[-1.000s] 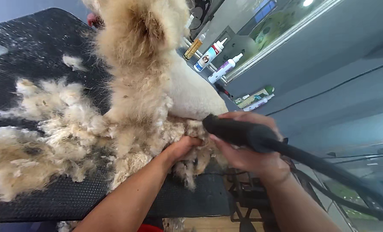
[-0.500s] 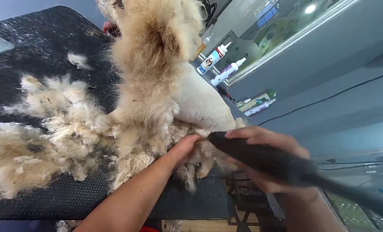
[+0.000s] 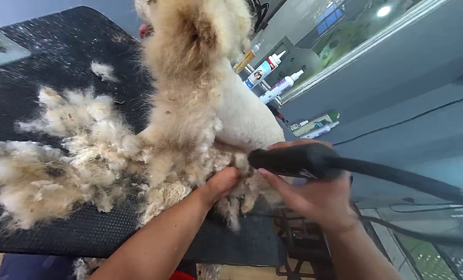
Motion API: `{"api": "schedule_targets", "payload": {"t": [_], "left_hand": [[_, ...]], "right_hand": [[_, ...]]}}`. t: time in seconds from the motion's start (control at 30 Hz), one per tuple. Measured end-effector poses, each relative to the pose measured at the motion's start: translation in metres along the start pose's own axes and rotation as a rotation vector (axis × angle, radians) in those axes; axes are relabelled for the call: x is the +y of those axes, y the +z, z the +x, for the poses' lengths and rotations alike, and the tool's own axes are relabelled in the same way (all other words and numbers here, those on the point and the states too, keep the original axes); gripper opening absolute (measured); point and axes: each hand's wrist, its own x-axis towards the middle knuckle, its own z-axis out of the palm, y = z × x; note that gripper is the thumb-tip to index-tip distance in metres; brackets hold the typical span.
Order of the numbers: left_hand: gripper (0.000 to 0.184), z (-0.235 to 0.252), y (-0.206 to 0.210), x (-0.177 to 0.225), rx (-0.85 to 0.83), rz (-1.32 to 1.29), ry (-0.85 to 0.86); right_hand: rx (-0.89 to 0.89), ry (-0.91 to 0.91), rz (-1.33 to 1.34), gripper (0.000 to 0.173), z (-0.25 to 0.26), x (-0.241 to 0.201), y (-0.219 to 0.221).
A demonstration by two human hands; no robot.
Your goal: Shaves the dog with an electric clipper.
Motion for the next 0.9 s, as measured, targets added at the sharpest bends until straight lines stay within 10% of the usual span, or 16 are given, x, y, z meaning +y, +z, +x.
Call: {"api": "schedule_targets", "payload": {"t": [0.17, 0.4, 0.63, 0.9], "left_hand": [[0.016, 0.009, 0.005, 0.003, 0.009, -0.133, -0.021], [0.009, 0.012, 0.002, -0.002, 0.154, -0.131, 0.046], [0.015, 0.012, -0.001, 0.026, 0.12, -0.02, 0.017], [0.011, -0.001, -0.014, 0.033, -0.014, 0.046, 0.156]], "right_hand": [[0.133, -0.228, -0.091, 0.048, 0.001, 0.009, 0.005], [-0.022, 0.083, -0.193, 0.055, 0.01, 0.005, 0.024], [0.155, -0.248, 0.064, 0.068, 0.023, 0.001, -0.014], [0.155, -0.059, -0.099, 0.055, 0.022, 0.006, 0.018]]}}
